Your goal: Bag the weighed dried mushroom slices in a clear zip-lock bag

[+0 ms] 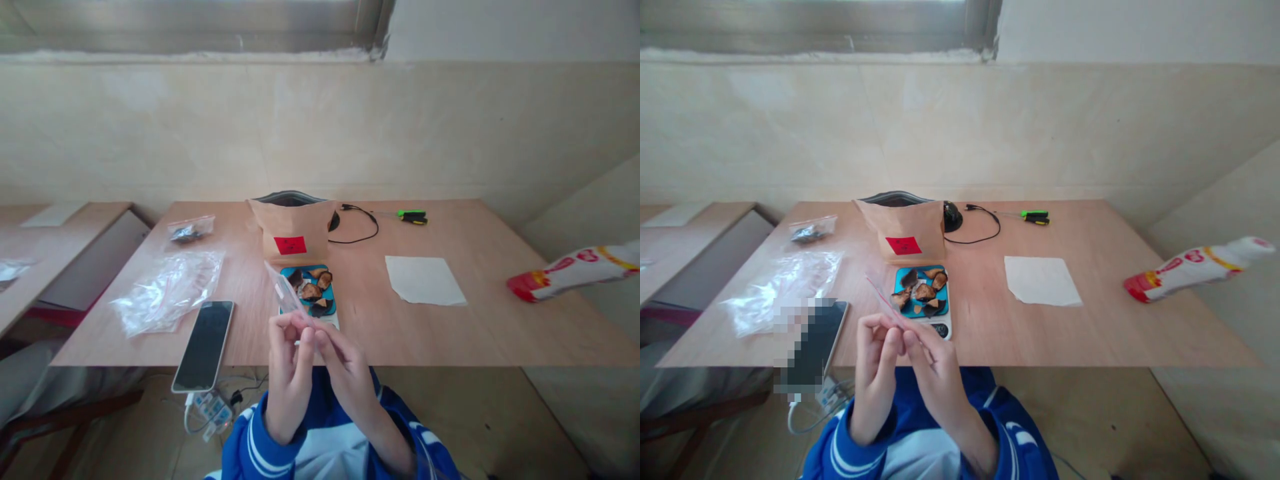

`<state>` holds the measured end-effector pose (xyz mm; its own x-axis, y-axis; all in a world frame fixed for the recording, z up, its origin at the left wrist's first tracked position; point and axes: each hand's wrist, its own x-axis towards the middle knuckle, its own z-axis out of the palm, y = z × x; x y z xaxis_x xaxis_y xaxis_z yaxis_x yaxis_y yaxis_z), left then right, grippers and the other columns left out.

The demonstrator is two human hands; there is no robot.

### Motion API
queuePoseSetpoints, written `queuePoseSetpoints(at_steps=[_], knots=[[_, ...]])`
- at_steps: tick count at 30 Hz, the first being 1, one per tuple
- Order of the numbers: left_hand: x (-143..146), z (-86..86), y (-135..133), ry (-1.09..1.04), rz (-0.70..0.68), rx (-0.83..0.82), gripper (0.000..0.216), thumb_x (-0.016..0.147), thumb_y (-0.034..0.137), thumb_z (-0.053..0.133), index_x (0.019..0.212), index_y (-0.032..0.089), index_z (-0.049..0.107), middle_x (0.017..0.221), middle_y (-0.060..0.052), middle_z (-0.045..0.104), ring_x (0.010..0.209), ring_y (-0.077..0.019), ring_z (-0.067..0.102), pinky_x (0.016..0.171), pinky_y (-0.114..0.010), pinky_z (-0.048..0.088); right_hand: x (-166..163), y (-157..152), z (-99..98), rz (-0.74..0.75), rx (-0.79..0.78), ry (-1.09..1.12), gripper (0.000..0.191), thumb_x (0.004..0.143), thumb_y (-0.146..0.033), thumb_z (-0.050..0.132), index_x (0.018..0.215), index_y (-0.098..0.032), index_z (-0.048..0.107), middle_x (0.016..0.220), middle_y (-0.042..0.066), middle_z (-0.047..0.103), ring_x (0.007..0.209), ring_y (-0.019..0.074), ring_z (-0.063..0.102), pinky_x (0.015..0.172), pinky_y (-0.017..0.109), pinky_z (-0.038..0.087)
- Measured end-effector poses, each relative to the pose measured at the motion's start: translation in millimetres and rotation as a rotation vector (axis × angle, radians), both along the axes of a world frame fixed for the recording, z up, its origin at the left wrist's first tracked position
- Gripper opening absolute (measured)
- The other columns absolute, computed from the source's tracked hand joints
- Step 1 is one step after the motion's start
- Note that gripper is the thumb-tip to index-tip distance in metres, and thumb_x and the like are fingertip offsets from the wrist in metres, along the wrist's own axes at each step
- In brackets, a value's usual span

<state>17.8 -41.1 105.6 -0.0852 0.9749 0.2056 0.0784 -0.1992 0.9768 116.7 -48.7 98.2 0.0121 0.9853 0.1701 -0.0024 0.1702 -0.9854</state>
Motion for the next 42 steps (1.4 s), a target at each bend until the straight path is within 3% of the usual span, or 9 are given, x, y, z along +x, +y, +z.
queuePoseSetpoints(at_steps=[13, 20, 23, 25, 28, 32, 35, 38, 42], knots=[[-3.5, 18.8, 15.9, 0.354, -0.042, 0.051, 0.020, 0.090, 0.028, 0.045, 0.071, 0.021, 0.047, 0.055, 0.005, 0.046, 0.047, -0.0092, 0.044, 0.047, -0.020, 0.034, 24.9, 20.2, 13.2, -0.013, 0.204, -0.340, 0.026, 0.095, -0.027, 0.049, 0.105, -0.024, 0.072, 0.099, 0.002, 0.076, 0.086, 0.0159, 0.073, 0.074, 0.023, 0.058], [-14.3, 29.9, 20.2, 0.501, -0.046, 0.218, 0.030, 0.085, 0.019, 0.049, 0.058, 0.020, 0.035, 0.051, 0.006, 0.033, 0.045, -0.0065, 0.036, 0.046, -0.019, 0.029, 67.0, 61.7, 24.9, -0.521, 0.221, -0.411, 0.029, 0.097, -0.036, 0.043, 0.100, -0.020, 0.067, 0.095, 0.006, 0.075, 0.083, 0.0174, 0.072, 0.073, 0.027, 0.056], [-22.2, 29.9, 30.7, 0.524, -0.073, 0.305, 0.024, 0.089, 0.021, 0.051, 0.066, 0.019, 0.044, 0.060, 0.004, 0.047, 0.054, -0.0086, 0.046, 0.054, -0.020, 0.038, 75.4, 77.3, 39.7, -0.376, 0.291, -0.390, 0.029, 0.098, -0.037, 0.043, 0.104, -0.020, 0.065, 0.097, 0.006, 0.074, 0.081, 0.0161, 0.071, 0.071, 0.026, 0.056], [-28.5, 26.1, 44.1, 0.498, 0.010, 0.398, 0.008, 0.090, 0.025, 0.053, 0.085, 0.019, 0.054, 0.083, -0.002, 0.059, 0.075, -0.0131, 0.057, 0.067, -0.024, 0.046, 73.5, 83.3, 47.4, -0.239, 0.309, -0.406, 0.029, 0.098, -0.037, 0.043, 0.107, -0.019, 0.064, 0.091, 0.004, 0.074, 0.076, 0.0144, 0.070, 0.069, 0.025, 0.055], [-40.3, 18.0, 71.0, 0.494, 0.162, 0.521, 0.045, 0.086, 0.031, 0.062, 0.127, 0.021, 0.047, 0.132, -0.012, 0.050, 0.120, -0.0241, 0.051, 0.093, -0.037, 0.046, 66.2, 88.7, 52.8, -0.113, 0.316, -0.501, 0.027, 0.099, -0.034, 0.043, 0.106, -0.019, 0.064, 0.083, 0.002, 0.073, 0.071, 0.0124, 0.069, 0.067, 0.023, 0.051], [-55.0, 12.4, 107.4, 0.468, 0.032, 0.576, 0.065, 0.084, 0.036, 0.066, 0.142, 0.026, 0.037, 0.150, -0.011, 0.038, 0.140, -0.0286, 0.034, 0.113, -0.048, 0.030, 59.9, 95.6, 56.7, 0.129, 0.307, -0.646, 0.025, 0.098, -0.030, 0.044, 0.103, -0.020, 0.067, 0.075, -0.001, 0.071, 0.065, 0.0100, 0.065, 0.063, 0.020, 0.046], [-57.7, 12.1, 126.3, 0.282, -0.058, 0.559, 0.052, 0.084, 0.037, 0.067, 0.131, 0.024, 0.051, 0.126, -0.009, 0.062, 0.120, -0.0241, 0.057, 0.106, -0.044, 0.041, 58.9, 100.8, 61.2, 0.244, 0.273, -0.633, 0.026, 0.099, -0.030, 0.043, 0.103, -0.021, 0.067, 0.071, -0.003, 0.068, 0.058, 0.0078, 0.061, 0.058, 0.019, 0.044], [-54.2, 12.9, 135.3, 0.080, 0.035, 0.479, 0.023, 0.083, 0.036, 0.069, 0.099, 0.020, 0.065, 0.090, -0.003, 0.069, 0.082, -0.0145, 0.066, 0.081, -0.030, 0.052, 60.8, 101.6, 57.6, 0.249, 0.234, -0.468, 0.029, 0.098, -0.037, 0.045, 0.113, -0.022, 0.065, 0.081, -0.001, 0.071, 0.067, 0.0096, 0.063, 0.063, 0.020, 0.048], [-53.4, 13.5, 138.9, -0.074, 0.152, 0.423, 0.020, 0.081, 0.037, 0.070, 0.081, 0.018, 0.065, 0.075, 0.001, 0.066, 0.064, -0.0088, 0.061, 0.064, -0.021, 0.048, 65.4, 87.5, 18.8, -0.082, 0.228, -0.147, 0.032, 0.100, -0.038, 0.039, 0.113, -0.021, 0.062, 0.102, 0.005, 0.069, 0.086, 0.0128, 0.065, 0.077, 0.026, 0.053]])
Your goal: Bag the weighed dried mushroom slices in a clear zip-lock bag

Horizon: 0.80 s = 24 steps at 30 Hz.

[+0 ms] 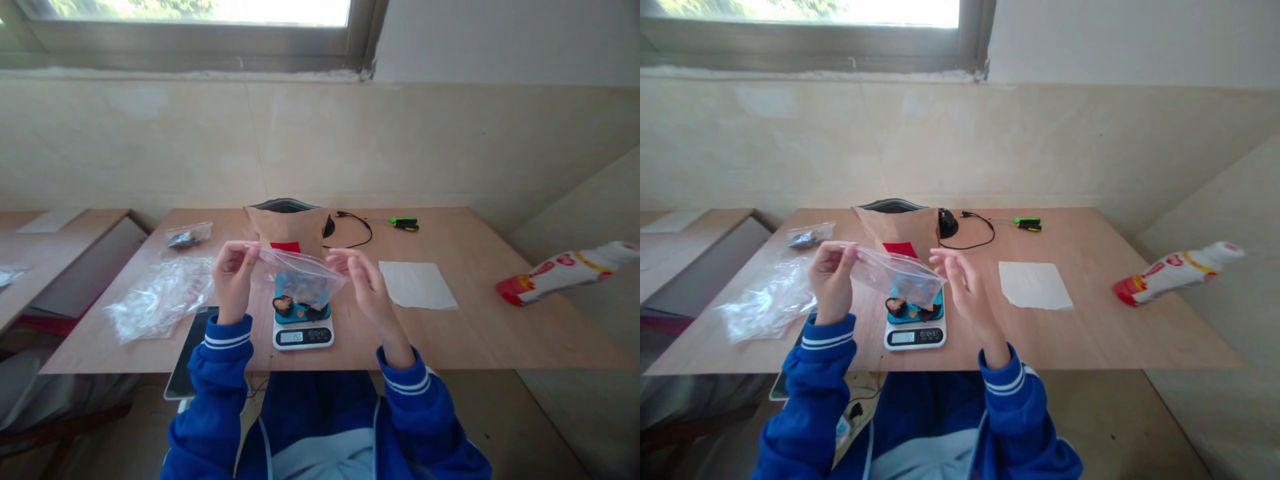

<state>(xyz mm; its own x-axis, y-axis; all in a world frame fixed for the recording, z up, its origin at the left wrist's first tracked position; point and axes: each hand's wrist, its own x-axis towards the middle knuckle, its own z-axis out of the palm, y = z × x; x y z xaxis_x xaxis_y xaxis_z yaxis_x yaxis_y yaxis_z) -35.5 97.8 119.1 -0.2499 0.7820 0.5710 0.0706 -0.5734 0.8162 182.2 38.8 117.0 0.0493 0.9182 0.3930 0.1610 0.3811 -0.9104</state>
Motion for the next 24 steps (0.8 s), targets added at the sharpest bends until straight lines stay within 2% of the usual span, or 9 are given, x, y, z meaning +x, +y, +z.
queuePoseSetpoints(at_steps=[2, 3, 6, 8, 10, 14, 18, 21, 24], knots=[[-3.2, -1.7, 2.2, -0.066, 0.046, 0.006, 0.022, 0.081, 0.039, 0.070, 0.081, 0.018, 0.064, 0.071, 0.002, 0.065, 0.062, -0.0086, 0.060, 0.063, -0.021, 0.047, 0.6, -11.7, -31.8, -0.203, -0.004, 0.033, 0.027, 0.099, -0.035, 0.040, 0.098, -0.020, 0.062, 0.091, 0.004, 0.067, 0.079, 0.0133, 0.063, 0.074, 0.027, 0.053], [-5.3, -3.3, 3.7, -0.093, 0.068, 0.005, 0.024, 0.080, 0.041, 0.070, 0.081, 0.018, 0.064, 0.070, 0.002, 0.064, 0.062, -0.0087, 0.059, 0.063, -0.021, 0.047, 0.1, -17.5, -47.8, -0.232, -0.024, -0.013, 0.024, 0.099, -0.034, 0.041, 0.097, -0.020, 0.061, 0.089, 0.005, 0.066, 0.080, 0.0145, 0.063, 0.075, 0.028, 0.053], [-10.4, -9.4, 8.3, -0.147, 0.100, -0.002, 0.029, 0.081, 0.047, 0.067, 0.078, 0.018, 0.061, 0.067, 0.003, 0.061, 0.061, -0.0091, 0.057, 0.064, -0.022, 0.046, -4.2, -30.1, -84.4, -0.016, -0.032, -0.383, 0.026, 0.092, -0.027, 0.052, 0.116, -0.020, 0.059, 0.114, 0.010, 0.064, 0.108, 0.0224, 0.059, 0.094, 0.040, 0.050], [-11.6, -13.3, 10.2, -0.134, 0.115, -0.001, 0.033, 0.083, 0.049, 0.064, 0.074, 0.018, 0.061, 0.067, 0.002, 0.061, 0.063, -0.0095, 0.057, 0.066, -0.023, 0.046, -7.7, -32.8, -95.4, 0.099, -0.027, -0.603, 0.042, 0.088, -0.023, 0.058, 0.130, -0.021, 0.052, 0.130, 0.010, 0.058, 0.120, 0.0264, 0.052, 0.103, 0.048, 0.043], [-10.9, -16.0, 10.6, -0.103, 0.138, -0.013, 0.036, 0.085, 0.052, 0.060, 0.072, 0.018, 0.061, 0.069, 0.001, 0.063, 0.065, -0.0100, 0.058, 0.069, -0.024, 0.047, -10.1, -32.0, -98.8, 0.116, -0.035, -0.721, 0.047, 0.088, -0.022, 0.059, 0.134, -0.022, 0.050, 0.134, 0.010, 0.057, 0.121, 0.0274, 0.050, 0.104, 0.051, 0.043], [-6.9, -18.7, 9.2, -0.101, 0.163, -0.046, 0.041, 0.086, 0.055, 0.058, 0.070, 0.018, 0.062, 0.075, -0.001, 0.067, 0.070, -0.0107, 0.060, 0.073, -0.025, 0.049, -9.5, -28.1, -100.7, 0.072, 0.006, -0.733, 0.038, 0.090, -0.021, 0.058, 0.127, -0.023, 0.057, 0.125, 0.009, 0.062, 0.114, 0.0259, 0.056, 0.099, 0.049, 0.048], [-5.9, -21.6, 8.0, -0.141, 0.165, -0.055, 0.041, 0.085, 0.055, 0.058, 0.070, 0.017, 0.062, 0.080, -0.002, 0.069, 0.071, -0.0105, 0.061, 0.074, -0.025, 0.049, -0.3, -26.9, -92.9, -0.014, 0.050, -0.511, 0.030, 0.088, -0.026, 0.062, 0.118, -0.023, 0.063, 0.115, 0.008, 0.067, 0.108, 0.0233, 0.061, 0.095, 0.044, 0.051], [-7.8, -24.4, 7.5, -0.179, 0.158, -0.037, 0.037, 0.085, 0.053, 0.060, 0.075, 0.018, 0.065, 0.081, -0.001, 0.069, 0.068, -0.0095, 0.060, 0.070, -0.024, 0.049, 12.1, -23.3, -65.5, -0.202, 0.001, -0.227, 0.028, 0.088, -0.031, 0.062, 0.114, -0.021, 0.064, 0.111, 0.009, 0.068, 0.102, 0.0204, 0.064, 0.090, 0.038, 0.054], [-8.4, -27.1, 7.4, -0.171, 0.166, -0.037, 0.035, 0.084, 0.053, 0.061, 0.078, 0.018, 0.066, 0.082, -0.001, 0.070, 0.068, -0.0101, 0.060, 0.070, -0.025, 0.050, 20.2, -14.7, -23.1, -0.352, 0.030, 0.049, 0.028, 0.087, -0.035, 0.064, 0.111, -0.020, 0.064, 0.110, 0.007, 0.070, 0.099, 0.0179, 0.066, 0.089, 0.034, 0.055]])
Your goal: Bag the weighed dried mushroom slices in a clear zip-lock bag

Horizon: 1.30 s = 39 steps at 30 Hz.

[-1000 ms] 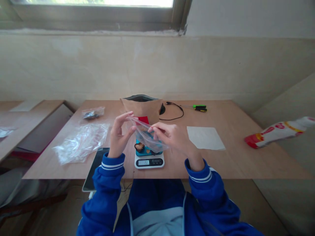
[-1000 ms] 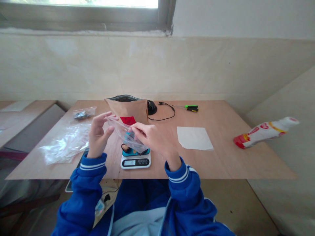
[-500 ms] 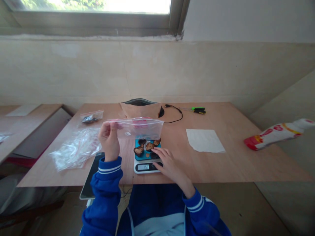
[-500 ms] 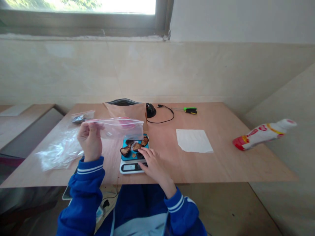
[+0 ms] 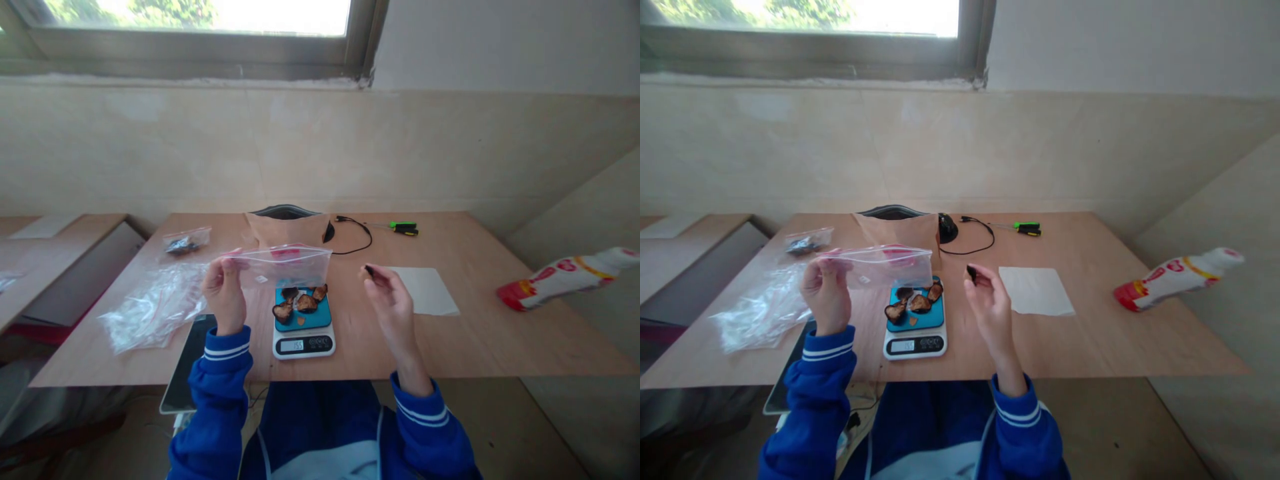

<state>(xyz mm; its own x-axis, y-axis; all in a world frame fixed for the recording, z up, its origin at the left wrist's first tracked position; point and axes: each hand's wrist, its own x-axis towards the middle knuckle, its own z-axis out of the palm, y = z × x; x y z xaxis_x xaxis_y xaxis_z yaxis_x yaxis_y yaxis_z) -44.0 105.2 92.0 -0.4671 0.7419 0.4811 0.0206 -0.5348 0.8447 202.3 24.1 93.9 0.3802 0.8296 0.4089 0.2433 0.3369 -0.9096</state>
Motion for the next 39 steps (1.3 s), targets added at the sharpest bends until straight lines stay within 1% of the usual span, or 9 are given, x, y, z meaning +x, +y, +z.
queuePoseSetpoints(at_steps=[7, 15, 21, 24, 27, 29, 33, 35, 39], knots=[[7.5, -5.4, -3.6, 0.101, 0.001, -0.062, 0.035, 0.087, 0.052, 0.057, 0.080, 0.019, 0.068, 0.088, -0.005, 0.073, 0.075, -0.0139, 0.065, 0.072, -0.028, 0.052, -23.5, 27.6, 73.8, 0.227, 0.184, -0.029, 0.035, 0.092, -0.038, 0.057, 0.124, -0.027, 0.059, 0.111, 0.004, 0.070, 0.101, 0.0172, 0.067, 0.092, 0.035, 0.056], [15.4, -3.4, -8.7, 0.062, -0.034, -0.088, 0.036, 0.086, 0.052, 0.058, 0.082, 0.018, 0.069, 0.094, -0.008, 0.074, 0.078, -0.0155, 0.067, 0.070, -0.028, 0.054, -36.1, 43.8, 74.4, 0.443, 0.164, -0.453, 0.023, 0.095, -0.034, 0.054, 0.112, -0.029, 0.068, 0.109, 0.000, 0.071, 0.105, 0.0172, 0.061, 0.096, 0.037, 0.049], [20.6, -2.2, -9.7, -0.012, -0.067, -0.086, 0.032, 0.084, 0.050, 0.061, 0.083, 0.019, 0.069, 0.095, -0.006, 0.074, 0.080, -0.0137, 0.067, 0.071, -0.026, 0.054, -25.4, 48.1, 72.9, 0.466, 0.135, -0.604, 0.033, 0.100, -0.040, 0.040, 0.120, -0.033, 0.065, 0.142, 0.001, 0.050, 0.129, 0.0226, 0.046, 0.111, 0.050, 0.034], [19.6, -1.4, -9.5, -0.060, -0.050, -0.086, 0.031, 0.084, 0.049, 0.062, 0.083, 0.019, 0.069, 0.093, -0.005, 0.073, 0.077, -0.0121, 0.065, 0.070, -0.024, 0.054, -24.2, 43.3, 57.3, 0.180, 0.196, -0.289, 0.033, 0.100, -0.038, 0.037, 0.119, -0.028, 0.062, 0.123, 0.006, 0.060, 0.111, 0.0191, 0.056, 0.099, 0.039, 0.046], [17.6, -0.2, -8.3, -0.105, 0.001, -0.085, 0.030, 0.084, 0.049, 0.062, 0.083, 0.019, 0.068, 0.094, -0.005, 0.072, 0.076, -0.0110, 0.064, 0.069, -0.023, 0.053, -30.6, 26.9, 19.0, -0.071, 0.162, -0.071, 0.023, 0.099, -0.034, 0.040, 0.100, -0.022, 0.060, 0.093, 0.005, 0.062, 0.085, 0.0163, 0.060, 0.079, 0.031, 0.051], [16.9, 0.4, -6.8, -0.145, 0.024, -0.070, 0.029, 0.084, 0.049, 0.062, 0.083, 0.020, 0.068, 0.094, -0.004, 0.071, 0.074, -0.0100, 0.063, 0.068, -0.022, 0.052, -38.2, 12.6, -13.0, 0.029, 0.043, -0.174, 0.021, 0.098, -0.031, 0.041, 0.096, -0.021, 0.060, 0.090, 0.005, 0.062, 0.085, 0.0172, 0.061, 0.078, 0.031, 0.052], [17.1, 0.5, -4.6, -0.173, 0.058, -0.045, 0.032, 0.082, 0.051, 0.063, 0.082, 0.020, 0.065, 0.092, -0.003, 0.071, 0.071, -0.0096, 0.061, 0.066, -0.023, 0.051, -52.5, -5.0, -58.7, 0.330, -0.052, -0.652, 0.033, 0.095, -0.028, 0.047, 0.127, -0.020, 0.055, 0.134, 0.013, 0.054, 0.123, 0.0246, 0.051, 0.103, 0.043, 0.047], [17.1, 0.6, -5.1, -0.162, 0.060, -0.046, 0.032, 0.082, 0.052, 0.062, 0.082, 0.020, 0.065, 0.091, -0.004, 0.071, 0.071, -0.0098, 0.061, 0.068, -0.024, 0.051, -56.6, -3.9, -66.5, 0.379, -0.084, -0.827, 0.041, 0.094, -0.028, 0.051, 0.134, -0.020, 0.051, 0.143, 0.013, 0.047, 0.129, 0.0279, 0.045, 0.107, 0.049, 0.043], [15.7, 1.3, -7.4, -0.153, 0.057, -0.048, 0.031, 0.082, 0.050, 0.063, 0.083, 0.020, 0.066, 0.093, -0.004, 0.070, 0.068, -0.0086, 0.059, 0.066, -0.022, 0.049, -59.1, 7.9, -68.4, 0.408, -0.094, -1.003, 0.039, 0.089, -0.029, 0.061, 0.126, -0.019, 0.058, 0.128, 0.013, 0.059, 0.116, 0.0296, 0.053, 0.099, 0.051, 0.048]])
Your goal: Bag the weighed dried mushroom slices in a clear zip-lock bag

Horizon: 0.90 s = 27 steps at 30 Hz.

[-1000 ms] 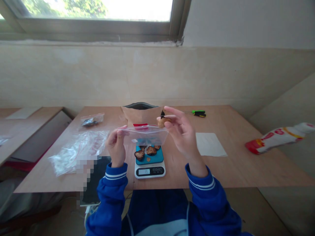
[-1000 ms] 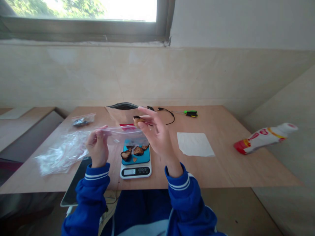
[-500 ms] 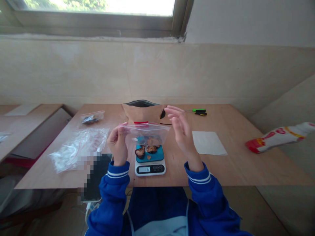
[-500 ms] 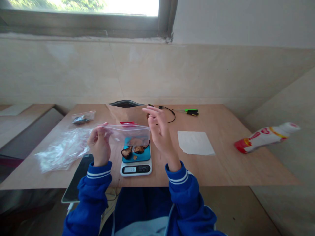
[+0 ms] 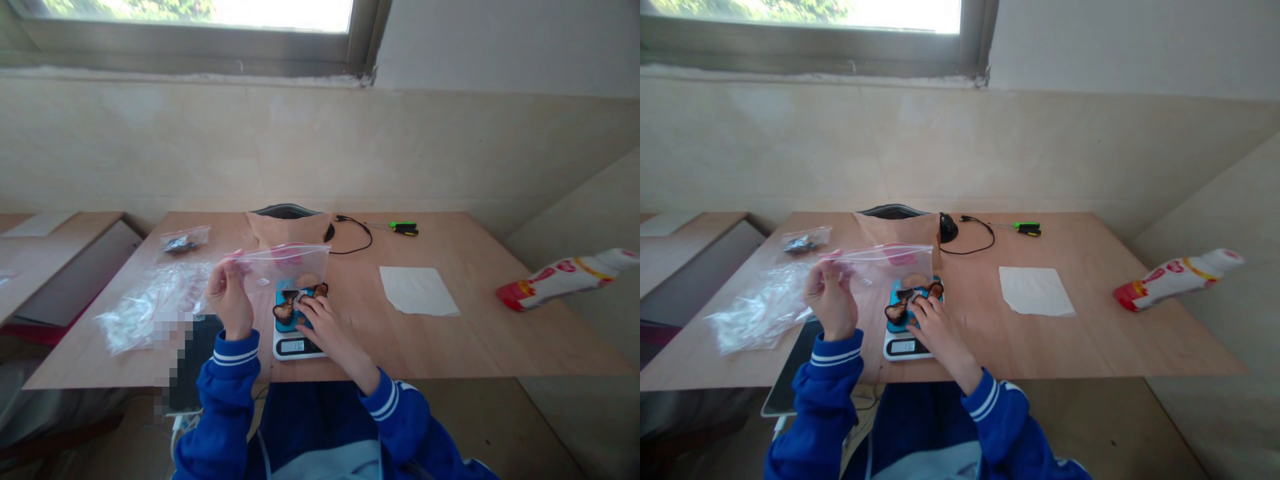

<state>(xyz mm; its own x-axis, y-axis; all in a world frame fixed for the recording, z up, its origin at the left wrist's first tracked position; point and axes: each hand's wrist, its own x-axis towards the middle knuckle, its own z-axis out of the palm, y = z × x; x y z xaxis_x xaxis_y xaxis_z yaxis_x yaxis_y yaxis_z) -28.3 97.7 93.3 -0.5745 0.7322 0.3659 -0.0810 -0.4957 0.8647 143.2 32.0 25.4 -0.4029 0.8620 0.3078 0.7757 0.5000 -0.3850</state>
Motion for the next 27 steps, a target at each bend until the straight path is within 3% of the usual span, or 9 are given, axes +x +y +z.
queuePoseSetpoints(at_steps=[6, 13, 24, 27], knots=[[-3.9, -0.9, -0.3, 0.022, 0.008, 0.008, 0.029, 0.084, 0.047, 0.062, 0.082, 0.019, 0.068, 0.090, -0.003, 0.070, 0.068, -0.0082, 0.058, 0.066, -0.022, 0.048, 1.0, 7.0, -2.6, 0.078, 0.029, 0.037, 0.021, 0.091, -0.016, 0.057, 0.109, -0.017, 0.067, 0.108, 0.009, 0.068, 0.100, 0.0246, 0.058, 0.092, 0.043, 0.053], [-5.9, -0.8, 0.7, 0.028, 0.002, -0.008, 0.031, 0.085, 0.050, 0.060, 0.082, 0.019, 0.065, 0.086, -0.001, 0.067, 0.064, -0.0074, 0.056, 0.064, -0.022, 0.047, 8.6, 2.0, -3.4, 0.087, 0.068, 0.074, 0.024, 0.093, -0.012, 0.050, 0.107, -0.019, 0.068, 0.102, 0.007, 0.069, 0.095, 0.0228, 0.058, 0.089, 0.040, 0.054], [-4.0, 1.4, 2.9, -0.007, -0.008, 0.013, 0.032, 0.086, 0.050, 0.059, 0.083, 0.018, 0.064, 0.071, 0.002, 0.058, 0.062, -0.0070, 0.051, 0.062, -0.019, 0.043, 34.5, 5.4, -2.1, 0.121, 0.117, 0.105, 0.028, 0.098, -0.021, 0.043, 0.113, -0.019, 0.066, 0.097, 0.008, 0.070, 0.091, 0.0223, 0.066, 0.085, 0.040, 0.058], [-4.5, 1.0, 3.1, 0.053, 0.030, -0.005, 0.030, 0.087, 0.048, 0.058, 0.089, 0.018, 0.066, 0.065, 0.004, 0.053, 0.059, -0.0068, 0.049, 0.060, -0.019, 0.040, 40.9, 7.7, 1.5, 0.051, 0.087, 0.254, 0.024, 0.097, -0.024, 0.047, 0.108, -0.021, 0.068, 0.098, 0.008, 0.071, 0.092, 0.0209, 0.067, 0.085, 0.039, 0.058]])
